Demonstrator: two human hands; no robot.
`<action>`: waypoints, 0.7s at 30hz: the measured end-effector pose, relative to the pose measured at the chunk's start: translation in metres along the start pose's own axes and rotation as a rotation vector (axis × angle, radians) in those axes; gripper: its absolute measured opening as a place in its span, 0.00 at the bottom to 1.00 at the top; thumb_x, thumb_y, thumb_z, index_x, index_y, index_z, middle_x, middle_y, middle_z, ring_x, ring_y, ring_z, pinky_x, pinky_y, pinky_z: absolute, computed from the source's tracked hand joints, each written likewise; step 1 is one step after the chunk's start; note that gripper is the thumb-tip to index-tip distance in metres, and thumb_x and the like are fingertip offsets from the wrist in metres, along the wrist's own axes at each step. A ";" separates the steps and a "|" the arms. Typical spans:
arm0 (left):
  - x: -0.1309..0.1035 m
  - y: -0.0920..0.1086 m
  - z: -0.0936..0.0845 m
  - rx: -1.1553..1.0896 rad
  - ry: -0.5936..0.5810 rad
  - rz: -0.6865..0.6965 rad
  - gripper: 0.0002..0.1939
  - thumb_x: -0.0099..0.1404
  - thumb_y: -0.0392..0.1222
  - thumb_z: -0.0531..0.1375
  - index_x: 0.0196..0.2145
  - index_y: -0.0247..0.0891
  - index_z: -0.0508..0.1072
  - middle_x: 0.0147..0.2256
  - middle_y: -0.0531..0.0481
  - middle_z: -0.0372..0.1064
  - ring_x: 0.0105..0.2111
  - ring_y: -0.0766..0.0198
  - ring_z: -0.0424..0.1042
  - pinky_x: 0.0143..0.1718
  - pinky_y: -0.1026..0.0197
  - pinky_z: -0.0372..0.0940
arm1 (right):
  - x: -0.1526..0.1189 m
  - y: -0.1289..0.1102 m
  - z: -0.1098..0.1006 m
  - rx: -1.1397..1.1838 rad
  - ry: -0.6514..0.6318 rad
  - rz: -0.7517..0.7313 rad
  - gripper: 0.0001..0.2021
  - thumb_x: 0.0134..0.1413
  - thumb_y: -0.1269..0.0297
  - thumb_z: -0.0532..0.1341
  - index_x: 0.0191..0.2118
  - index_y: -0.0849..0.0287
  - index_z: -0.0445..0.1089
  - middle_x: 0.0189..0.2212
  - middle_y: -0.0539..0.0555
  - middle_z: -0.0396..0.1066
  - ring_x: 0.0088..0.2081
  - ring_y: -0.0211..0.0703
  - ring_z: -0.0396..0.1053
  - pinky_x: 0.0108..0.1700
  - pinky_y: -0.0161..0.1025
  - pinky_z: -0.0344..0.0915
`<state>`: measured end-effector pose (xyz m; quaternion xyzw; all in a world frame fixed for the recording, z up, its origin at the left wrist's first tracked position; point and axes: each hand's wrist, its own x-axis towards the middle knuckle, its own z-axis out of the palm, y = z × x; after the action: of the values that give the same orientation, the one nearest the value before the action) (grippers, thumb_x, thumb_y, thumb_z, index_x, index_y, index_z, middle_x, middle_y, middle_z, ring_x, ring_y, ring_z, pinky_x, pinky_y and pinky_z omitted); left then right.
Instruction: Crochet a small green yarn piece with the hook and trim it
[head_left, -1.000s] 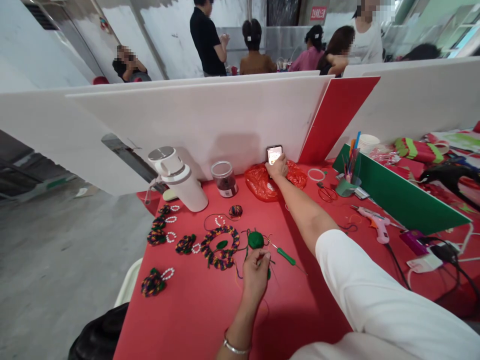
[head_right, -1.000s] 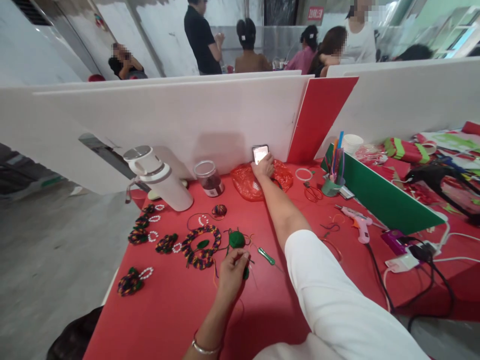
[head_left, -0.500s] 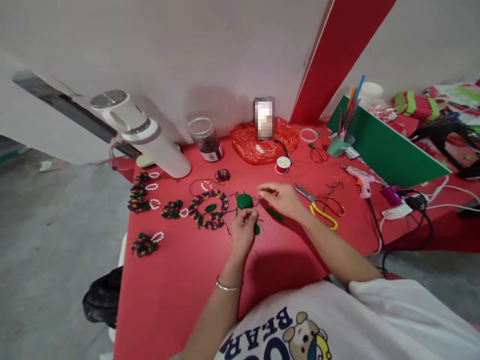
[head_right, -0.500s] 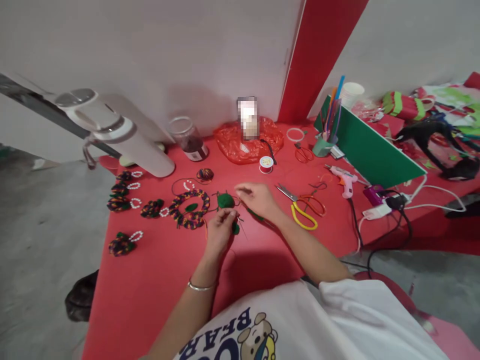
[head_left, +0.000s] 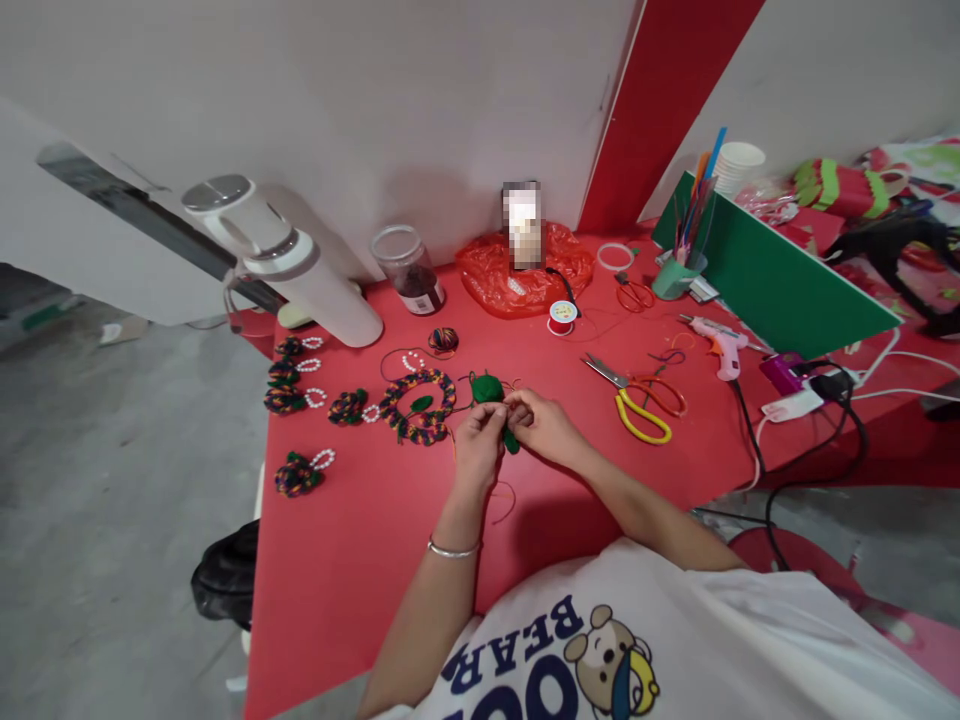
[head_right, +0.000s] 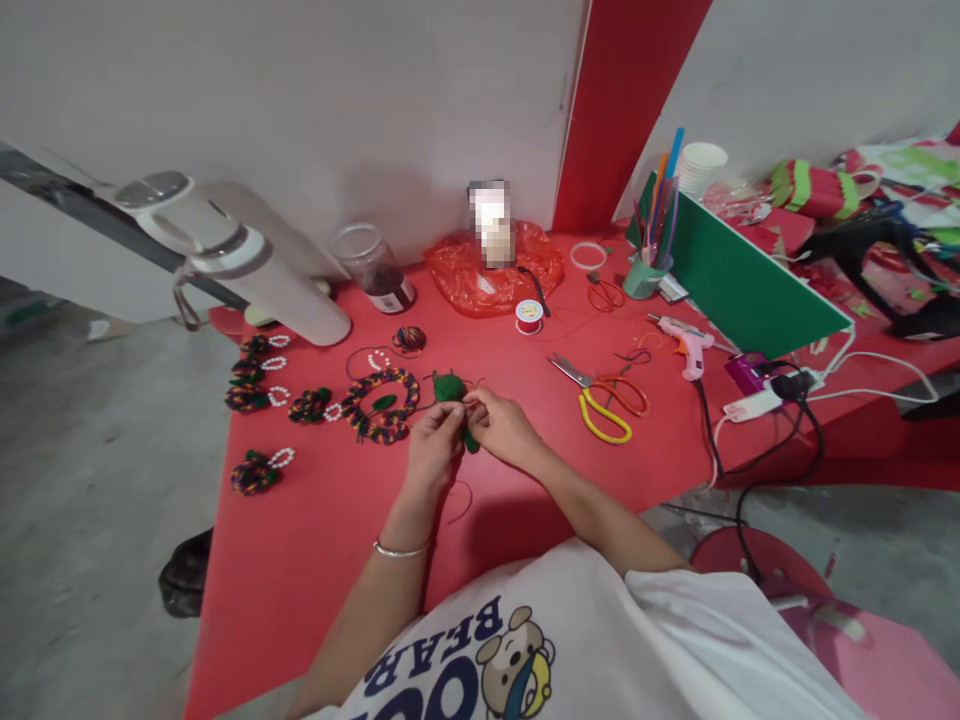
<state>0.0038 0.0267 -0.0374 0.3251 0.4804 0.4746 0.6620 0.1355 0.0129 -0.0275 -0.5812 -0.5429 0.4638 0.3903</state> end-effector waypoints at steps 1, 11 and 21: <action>-0.001 0.003 0.000 -0.036 -0.003 -0.035 0.20 0.52 0.53 0.72 0.32 0.36 0.73 0.19 0.59 0.63 0.15 0.76 0.53 0.16 0.70 0.48 | 0.000 0.002 0.000 0.064 -0.011 0.031 0.14 0.51 0.73 0.63 0.45 0.55 0.71 0.29 0.46 0.74 0.28 0.34 0.73 0.32 0.32 0.71; -0.004 0.016 -0.002 -0.184 -0.020 -0.091 0.22 0.49 0.51 0.75 0.31 0.37 0.71 0.15 0.64 0.51 0.13 0.78 0.44 0.14 0.72 0.40 | 0.003 0.006 -0.009 0.450 -0.113 0.211 0.19 0.53 0.56 0.69 0.48 0.60 0.77 0.29 0.51 0.77 0.27 0.34 0.74 0.31 0.34 0.74; -0.004 0.017 0.001 -0.205 -0.001 -0.109 0.22 0.53 0.56 0.72 0.36 0.35 0.76 0.25 0.56 0.68 0.13 0.80 0.46 0.12 0.71 0.40 | 0.002 0.001 -0.007 0.462 -0.111 0.238 0.16 0.51 0.49 0.69 0.36 0.58 0.74 0.27 0.50 0.75 0.23 0.34 0.70 0.21 0.29 0.64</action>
<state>-0.0011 0.0285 -0.0210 0.2293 0.4458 0.4842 0.7171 0.1428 0.0152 -0.0266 -0.5102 -0.3709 0.6493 0.4249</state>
